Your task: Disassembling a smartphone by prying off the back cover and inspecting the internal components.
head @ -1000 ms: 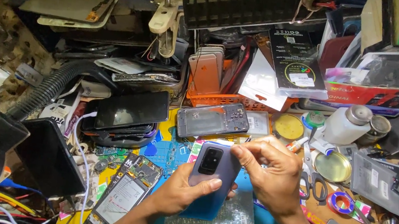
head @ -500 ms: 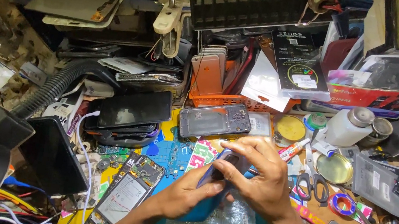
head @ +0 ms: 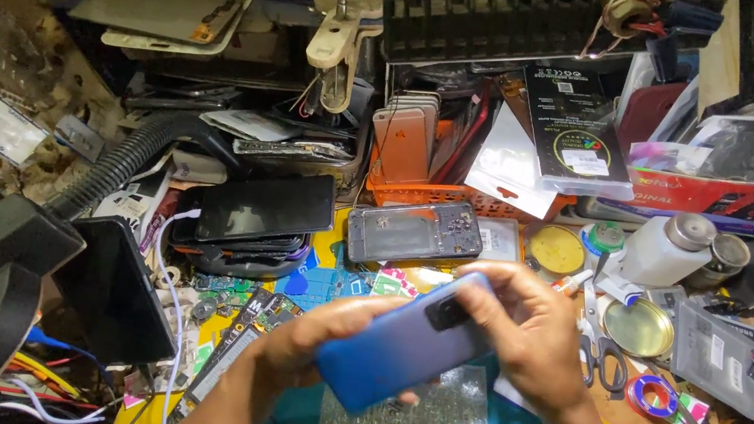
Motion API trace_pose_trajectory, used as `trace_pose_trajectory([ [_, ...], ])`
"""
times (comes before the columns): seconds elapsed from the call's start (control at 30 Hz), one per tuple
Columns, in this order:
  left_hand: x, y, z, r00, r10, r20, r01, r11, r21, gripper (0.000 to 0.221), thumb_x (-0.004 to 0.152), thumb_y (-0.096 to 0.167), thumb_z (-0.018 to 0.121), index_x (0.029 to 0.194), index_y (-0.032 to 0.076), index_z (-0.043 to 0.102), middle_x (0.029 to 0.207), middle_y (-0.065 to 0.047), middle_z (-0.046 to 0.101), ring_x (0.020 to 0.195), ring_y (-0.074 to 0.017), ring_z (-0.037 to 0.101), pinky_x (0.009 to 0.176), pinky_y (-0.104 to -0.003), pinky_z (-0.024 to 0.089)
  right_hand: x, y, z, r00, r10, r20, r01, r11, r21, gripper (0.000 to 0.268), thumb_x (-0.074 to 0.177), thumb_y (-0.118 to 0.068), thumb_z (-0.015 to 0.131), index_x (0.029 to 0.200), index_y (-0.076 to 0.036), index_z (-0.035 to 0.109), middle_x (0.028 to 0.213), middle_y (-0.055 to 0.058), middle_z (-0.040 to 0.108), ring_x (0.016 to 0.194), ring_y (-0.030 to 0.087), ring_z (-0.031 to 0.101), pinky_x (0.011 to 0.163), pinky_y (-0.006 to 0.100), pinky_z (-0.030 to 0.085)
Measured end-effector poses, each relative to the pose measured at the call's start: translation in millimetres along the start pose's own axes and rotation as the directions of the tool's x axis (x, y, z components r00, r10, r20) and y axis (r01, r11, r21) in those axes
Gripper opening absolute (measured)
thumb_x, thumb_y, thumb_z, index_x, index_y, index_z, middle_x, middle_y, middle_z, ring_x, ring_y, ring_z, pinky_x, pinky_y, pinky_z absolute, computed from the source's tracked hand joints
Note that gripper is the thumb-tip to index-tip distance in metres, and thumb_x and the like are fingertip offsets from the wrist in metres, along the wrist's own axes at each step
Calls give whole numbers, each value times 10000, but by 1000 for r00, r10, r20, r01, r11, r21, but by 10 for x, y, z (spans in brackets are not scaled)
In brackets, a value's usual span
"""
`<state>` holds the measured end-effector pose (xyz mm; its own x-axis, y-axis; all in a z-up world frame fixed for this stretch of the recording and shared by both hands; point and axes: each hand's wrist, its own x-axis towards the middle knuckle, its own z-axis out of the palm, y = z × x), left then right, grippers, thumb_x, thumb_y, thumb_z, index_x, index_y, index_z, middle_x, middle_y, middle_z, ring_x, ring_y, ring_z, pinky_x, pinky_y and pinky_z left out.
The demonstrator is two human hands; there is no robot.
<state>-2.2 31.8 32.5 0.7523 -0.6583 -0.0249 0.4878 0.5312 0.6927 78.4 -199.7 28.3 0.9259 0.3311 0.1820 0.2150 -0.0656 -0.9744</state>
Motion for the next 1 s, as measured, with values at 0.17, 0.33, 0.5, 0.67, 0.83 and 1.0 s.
trace_pose_trajectory([
  [0.17, -16, -35, -135, 879, 459, -131, -450, 888, 96, 820, 957, 325, 668, 1579, -34, 273, 1506, -304, 475, 1364, -499, 491, 1133, -609, 437, 28, 223, 133, 971, 108, -213, 23, 846, 533, 178, 931, -78, 697, 1089, -16, 643, 929, 133, 701, 827, 191, 687, 740, 313, 608],
  [0.33, 161, -223, -211, 576, 646, -502, -663, 728, 176, 451, 984, 270, 646, 1403, 117, 573, 1185, -118, 689, 1132, -302, 631, 1005, -500, 514, -90, 347, 311, 992, 126, -10, -111, 904, 413, 176, 828, -106, 791, 932, -53, 659, 863, 111, 730, 746, 173, 680, 661, 303, 573],
  [0.5, 128, -218, -189, 453, 549, -702, -575, 782, 241, 426, 904, 377, 667, 1168, 45, 631, 1035, -262, 743, 958, -392, 720, 838, -533, 606, -136, -3, 376, 988, 86, 131, -85, 996, -18, 159, 798, -199, 831, 872, -62, 799, 787, 54, 800, 663, 138, 721, 628, 276, 621],
  [0.67, 202, -400, -226, 551, 555, -624, -519, 813, 264, 305, 924, 301, 710, 1094, 49, 675, 936, -150, 747, 884, -331, 742, 810, -502, 632, -158, 22, 410, 980, -198, 11, 197, 969, -150, 170, 813, -196, 826, 948, -104, 779, 801, 17, 766, 661, 105, 692, 630, 243, 605],
  [0.83, 254, -446, -180, 630, 493, -599, -429, 865, 261, 416, 893, 263, 728, 1197, -18, 685, 1074, -172, 765, 950, -309, 741, 881, -468, 637, -141, -74, 348, 937, -348, -11, 337, 913, -229, 297, 826, -167, 820, 1111, -116, 753, 900, 41, 734, 702, 107, 688, 681, 233, 607],
  [1.0, 304, -486, -52, 690, 410, -597, -272, 910, 312, 504, 834, 249, 772, 1246, -29, 688, 1042, -177, 765, 863, -280, 745, 795, -405, 659, -120, -58, 302, 927, -374, -42, 356, 907, -225, 256, 886, -152, 752, 1112, -31, 755, 872, 75, 728, 752, 150, 688, 678, 265, 604],
])
